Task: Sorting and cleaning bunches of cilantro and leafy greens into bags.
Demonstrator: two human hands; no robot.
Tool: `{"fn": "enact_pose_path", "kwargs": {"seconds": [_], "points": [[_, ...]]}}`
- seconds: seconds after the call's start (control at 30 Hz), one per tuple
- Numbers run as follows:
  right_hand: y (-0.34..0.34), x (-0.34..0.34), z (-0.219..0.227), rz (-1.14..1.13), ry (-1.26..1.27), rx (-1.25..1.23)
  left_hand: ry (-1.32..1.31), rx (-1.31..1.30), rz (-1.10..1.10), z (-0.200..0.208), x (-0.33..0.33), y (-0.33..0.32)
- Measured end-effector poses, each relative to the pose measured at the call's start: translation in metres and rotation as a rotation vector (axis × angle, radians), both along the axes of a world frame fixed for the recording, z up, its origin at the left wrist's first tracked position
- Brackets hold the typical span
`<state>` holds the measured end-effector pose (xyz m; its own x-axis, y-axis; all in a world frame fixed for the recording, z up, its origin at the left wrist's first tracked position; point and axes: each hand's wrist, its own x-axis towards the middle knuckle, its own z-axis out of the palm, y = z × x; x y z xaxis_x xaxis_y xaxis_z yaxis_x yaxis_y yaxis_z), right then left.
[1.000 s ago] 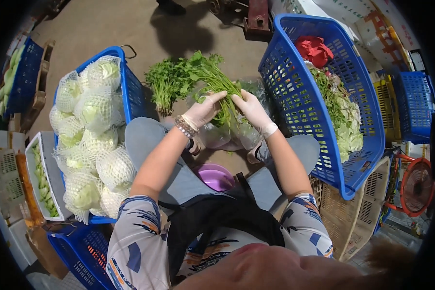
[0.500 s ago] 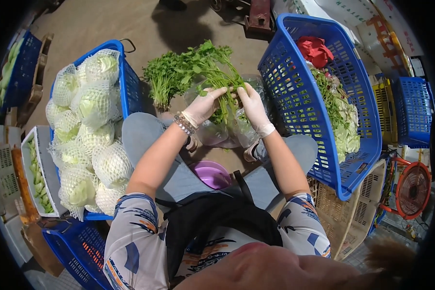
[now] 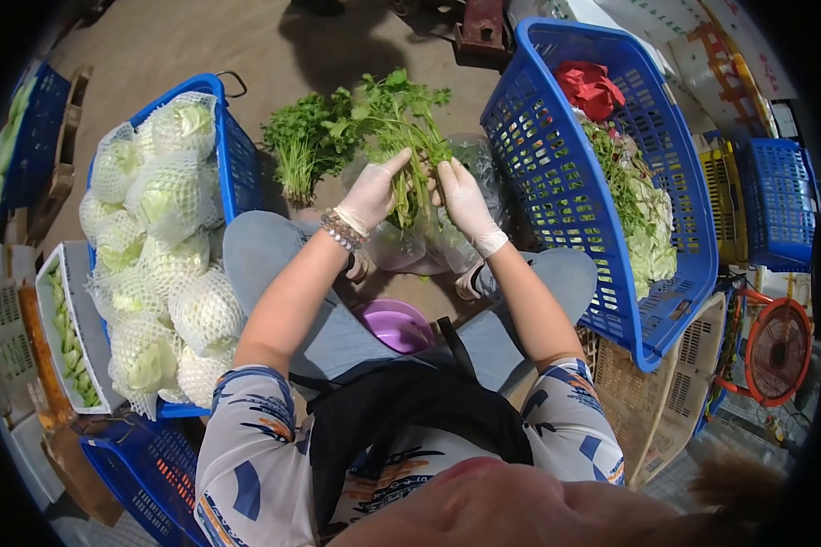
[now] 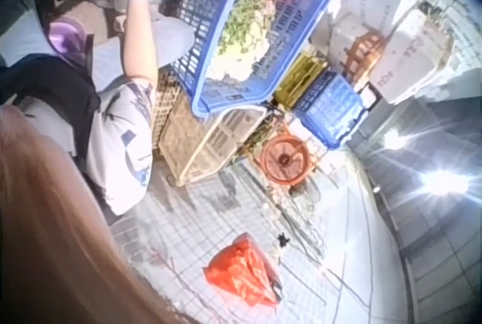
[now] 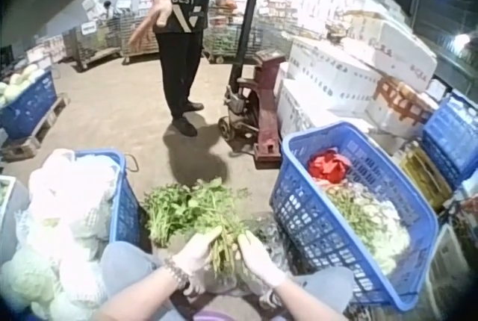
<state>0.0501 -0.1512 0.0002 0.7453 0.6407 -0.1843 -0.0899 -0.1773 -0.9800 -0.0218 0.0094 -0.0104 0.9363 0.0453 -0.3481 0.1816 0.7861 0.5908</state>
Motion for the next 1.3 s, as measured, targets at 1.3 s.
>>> {"fn": "enact_pose_path", "kwargs": {"seconds": [1.3], "points": [[-0.036, 0.056, 0.049, -0.342, 0.149, 0.387, -0.088, 0.386, -0.141, 0.001, 0.000, -0.022]]}}
